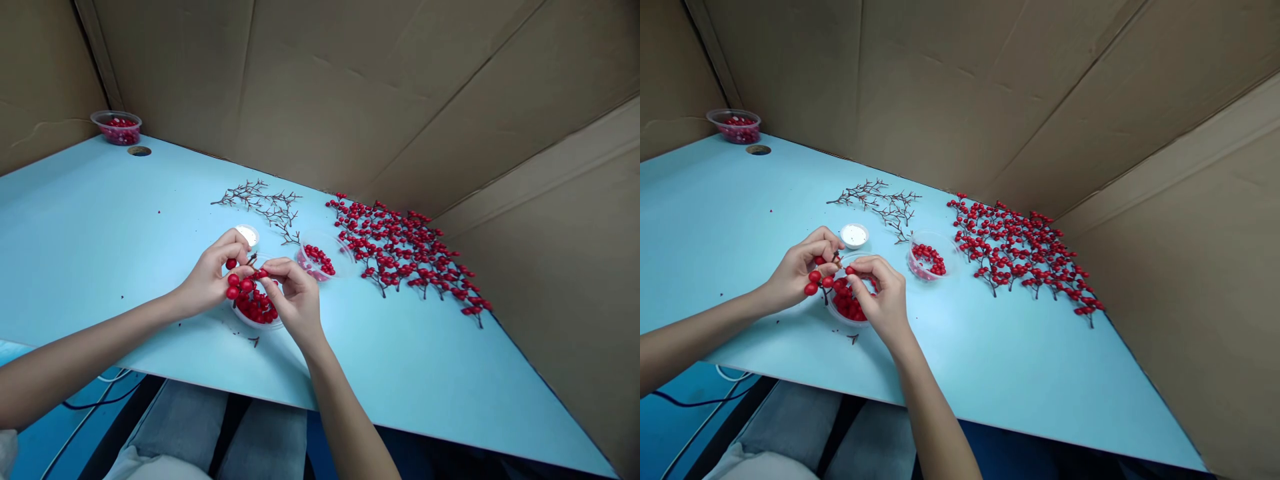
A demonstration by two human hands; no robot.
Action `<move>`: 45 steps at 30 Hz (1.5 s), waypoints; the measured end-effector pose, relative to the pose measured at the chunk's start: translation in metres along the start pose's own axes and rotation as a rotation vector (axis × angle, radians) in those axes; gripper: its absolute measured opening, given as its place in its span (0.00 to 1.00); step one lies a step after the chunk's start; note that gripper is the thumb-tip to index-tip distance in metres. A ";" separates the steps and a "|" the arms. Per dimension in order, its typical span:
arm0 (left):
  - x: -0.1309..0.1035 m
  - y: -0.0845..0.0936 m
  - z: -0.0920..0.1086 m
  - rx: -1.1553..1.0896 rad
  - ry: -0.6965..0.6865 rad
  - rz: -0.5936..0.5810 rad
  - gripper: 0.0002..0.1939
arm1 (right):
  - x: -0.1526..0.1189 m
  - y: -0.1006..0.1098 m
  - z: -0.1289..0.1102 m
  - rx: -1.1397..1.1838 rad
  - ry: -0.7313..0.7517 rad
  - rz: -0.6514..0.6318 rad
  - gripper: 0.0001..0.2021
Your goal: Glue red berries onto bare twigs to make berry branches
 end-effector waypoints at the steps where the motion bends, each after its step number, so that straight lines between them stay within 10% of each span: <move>1: 0.000 0.000 0.000 -0.009 0.003 -0.003 0.10 | 0.000 0.000 0.000 -0.004 -0.005 -0.002 0.02; 45: 0.001 -0.003 -0.010 -0.027 -0.014 -0.007 0.11 | 0.001 -0.002 0.003 -0.055 -0.015 -0.040 0.02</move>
Point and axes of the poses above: each hand's wrist, its own x-axis towards the middle knuckle, its own y-axis out of the back of the hand, z = x × y, the point moved 2 cm from there along x, towards the middle knuckle, and after that the axes turned 3 degrees about z, right-handed, at the moved point
